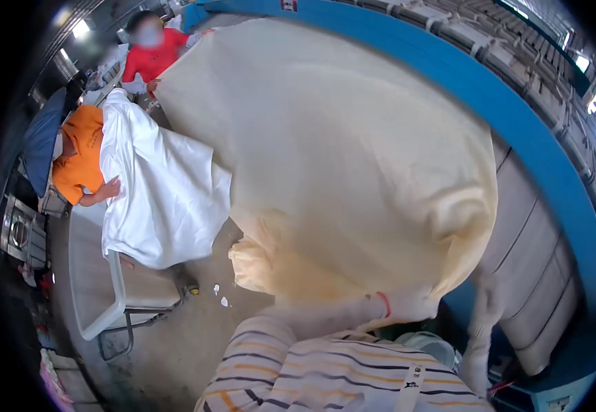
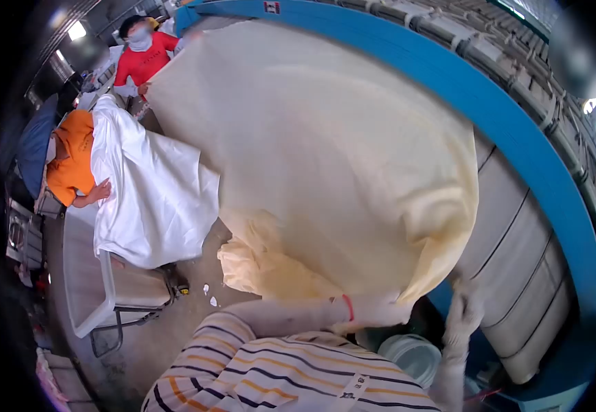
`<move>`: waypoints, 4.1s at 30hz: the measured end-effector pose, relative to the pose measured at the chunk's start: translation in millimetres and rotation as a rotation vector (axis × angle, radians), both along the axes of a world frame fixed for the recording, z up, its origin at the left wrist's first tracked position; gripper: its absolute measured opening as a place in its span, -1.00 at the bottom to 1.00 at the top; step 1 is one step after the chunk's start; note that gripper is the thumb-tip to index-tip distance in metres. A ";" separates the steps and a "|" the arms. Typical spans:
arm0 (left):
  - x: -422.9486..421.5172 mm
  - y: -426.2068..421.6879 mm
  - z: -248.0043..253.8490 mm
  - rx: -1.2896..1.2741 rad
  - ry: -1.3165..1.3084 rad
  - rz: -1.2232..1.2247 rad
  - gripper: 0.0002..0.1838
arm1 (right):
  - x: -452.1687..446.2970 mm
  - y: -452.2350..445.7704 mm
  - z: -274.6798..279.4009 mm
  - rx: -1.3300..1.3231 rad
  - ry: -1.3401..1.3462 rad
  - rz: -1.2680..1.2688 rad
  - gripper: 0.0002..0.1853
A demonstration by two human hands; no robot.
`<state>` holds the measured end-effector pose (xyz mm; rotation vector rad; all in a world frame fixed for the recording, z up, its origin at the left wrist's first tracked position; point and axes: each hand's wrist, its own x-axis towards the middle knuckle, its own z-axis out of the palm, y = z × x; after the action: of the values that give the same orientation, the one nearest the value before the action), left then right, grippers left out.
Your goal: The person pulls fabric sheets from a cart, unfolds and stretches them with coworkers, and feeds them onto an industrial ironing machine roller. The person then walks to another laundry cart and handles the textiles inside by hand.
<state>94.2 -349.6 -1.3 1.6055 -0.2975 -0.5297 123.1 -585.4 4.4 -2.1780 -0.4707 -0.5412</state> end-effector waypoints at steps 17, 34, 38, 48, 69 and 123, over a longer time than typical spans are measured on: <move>-83.9 64.3 -87.4 0.157 0.133 0.006 -0.61 | -113.5 -201.8 -133.7 0.199 0.686 -0.521 -0.55; -166.5 171.4 -26.9 0.457 0.111 0.155 -0.51 | -156.7 -300.2 -157.1 0.385 0.674 -0.780 -0.73; -171.1 182.2 -21.5 0.406 0.300 0.181 -0.54 | -148.9 -247.3 -121.9 -0.216 0.863 -0.479 -0.22; -140.0 153.3 -39.8 0.439 0.075 0.189 -0.58 | -74.4 -1.8 -79.7 0.481 0.622 -0.157 -0.57; -252.1 508.7 2.9 0.631 0.065 2.171 -0.07 | -43.4 -67.9 -175.7 0.415 0.806 -0.560 -0.50; -47.2 386.2 55.9 1.016 -0.390 1.032 -0.54 | 300.9 534.9 -56.3 0.424 0.543 0.834 -0.57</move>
<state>47.0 36.6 54.6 2.5281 0.6248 0.5494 424.0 -50.5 -51.8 -1.4483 -0.8015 0.3735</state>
